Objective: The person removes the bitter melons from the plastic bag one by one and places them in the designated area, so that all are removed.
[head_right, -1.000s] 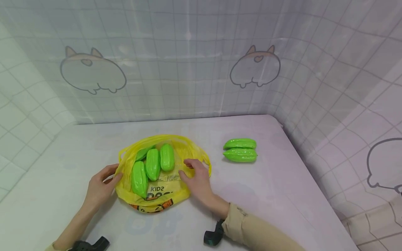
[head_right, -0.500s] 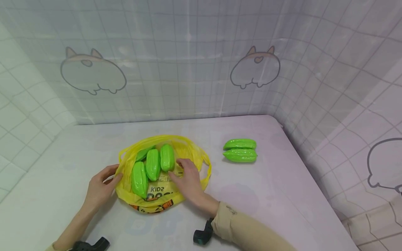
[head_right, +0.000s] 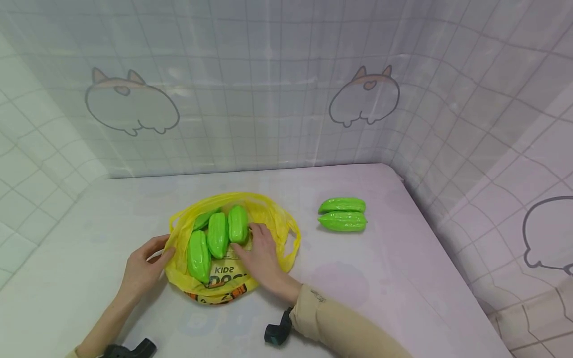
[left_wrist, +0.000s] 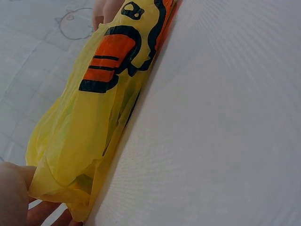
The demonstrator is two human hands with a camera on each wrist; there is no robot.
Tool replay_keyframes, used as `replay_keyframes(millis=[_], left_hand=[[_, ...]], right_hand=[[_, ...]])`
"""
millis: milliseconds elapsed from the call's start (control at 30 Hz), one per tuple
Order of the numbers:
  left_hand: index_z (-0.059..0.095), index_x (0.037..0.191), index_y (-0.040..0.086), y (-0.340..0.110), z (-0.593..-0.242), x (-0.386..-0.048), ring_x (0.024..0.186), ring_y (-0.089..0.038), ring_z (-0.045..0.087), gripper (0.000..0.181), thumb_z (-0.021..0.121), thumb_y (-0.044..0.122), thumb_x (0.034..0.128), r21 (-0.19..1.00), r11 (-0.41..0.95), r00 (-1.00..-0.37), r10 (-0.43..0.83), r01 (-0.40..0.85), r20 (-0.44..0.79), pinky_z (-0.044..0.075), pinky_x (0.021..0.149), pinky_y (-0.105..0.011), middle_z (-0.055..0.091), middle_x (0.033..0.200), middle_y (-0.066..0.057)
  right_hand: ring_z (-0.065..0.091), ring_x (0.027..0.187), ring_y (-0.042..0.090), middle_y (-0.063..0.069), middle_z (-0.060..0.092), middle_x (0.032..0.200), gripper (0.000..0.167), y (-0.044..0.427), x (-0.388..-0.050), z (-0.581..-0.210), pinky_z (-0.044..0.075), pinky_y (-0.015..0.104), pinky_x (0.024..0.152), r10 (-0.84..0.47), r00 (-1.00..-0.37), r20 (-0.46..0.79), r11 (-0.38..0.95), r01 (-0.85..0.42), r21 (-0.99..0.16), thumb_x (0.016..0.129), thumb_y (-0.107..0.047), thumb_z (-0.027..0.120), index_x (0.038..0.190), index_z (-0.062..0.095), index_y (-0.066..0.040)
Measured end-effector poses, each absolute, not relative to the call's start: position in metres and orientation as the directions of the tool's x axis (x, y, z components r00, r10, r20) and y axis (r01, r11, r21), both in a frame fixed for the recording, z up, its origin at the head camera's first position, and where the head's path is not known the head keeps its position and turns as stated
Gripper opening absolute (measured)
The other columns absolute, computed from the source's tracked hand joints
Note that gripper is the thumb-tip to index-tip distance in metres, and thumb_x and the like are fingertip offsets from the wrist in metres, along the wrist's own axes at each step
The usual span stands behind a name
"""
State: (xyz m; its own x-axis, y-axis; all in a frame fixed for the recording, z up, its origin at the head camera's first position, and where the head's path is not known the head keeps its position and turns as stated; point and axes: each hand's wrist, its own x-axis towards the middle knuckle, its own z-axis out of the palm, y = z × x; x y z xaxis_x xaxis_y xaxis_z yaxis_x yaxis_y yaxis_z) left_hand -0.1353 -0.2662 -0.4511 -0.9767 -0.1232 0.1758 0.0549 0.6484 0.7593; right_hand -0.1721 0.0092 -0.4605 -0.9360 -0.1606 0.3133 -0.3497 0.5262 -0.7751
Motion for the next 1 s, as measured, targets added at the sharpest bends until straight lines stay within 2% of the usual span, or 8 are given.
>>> replay_keyframes(millis=[267,533,1000], left_hand=[[0.059,0.133,0.005,-0.2664,-0.4488,-0.1374,0.123,-0.036,0.057,0.038,0.054,0.025,0.1021,0.756,0.653,-0.977,-0.124,0.05,0.171,0.041,0.082,0.003,0.061,0.134,-0.018],[0.059,0.134,0.005,-0.2682,-0.4485,-0.1377,0.124,-0.038,0.058,0.038,0.054,0.026,0.102,0.761,0.647,-0.978,-0.131,0.038,0.16,0.038,0.08,0.005,0.061,0.134,-0.019],[0.059,0.134,0.005,-0.2681,-0.4481,-0.137,0.124,-0.037,0.057,0.038,0.054,0.026,0.1022,0.755,0.655,-0.98,-0.123,0.039,0.158,0.039,0.081,0.004,0.062,0.133,-0.018]], right_hand=[[0.058,0.109,0.023,0.009,0.056,0.125,0.064,0.0042,-0.1743,-0.4597,0.052,0.04,0.093,-0.159,-0.947,0.279,0.558,-0.319,-0.766,0.089,-0.042,0.073,0.136,0.051,-0.004],[0.057,0.112,0.023,0.01,0.056,0.125,0.069,-0.0007,-0.1773,-0.4616,0.052,0.039,0.095,-0.16,-0.95,0.269,0.602,-0.31,-0.736,0.088,-0.047,0.072,0.136,0.05,-0.003],[0.058,0.104,0.02,0.007,0.058,0.118,0.057,0.0005,-0.1766,-0.4654,0.053,0.036,0.088,-0.127,-0.945,0.301,0.589,-0.316,-0.744,0.09,-0.041,0.071,0.131,0.054,-0.005]])
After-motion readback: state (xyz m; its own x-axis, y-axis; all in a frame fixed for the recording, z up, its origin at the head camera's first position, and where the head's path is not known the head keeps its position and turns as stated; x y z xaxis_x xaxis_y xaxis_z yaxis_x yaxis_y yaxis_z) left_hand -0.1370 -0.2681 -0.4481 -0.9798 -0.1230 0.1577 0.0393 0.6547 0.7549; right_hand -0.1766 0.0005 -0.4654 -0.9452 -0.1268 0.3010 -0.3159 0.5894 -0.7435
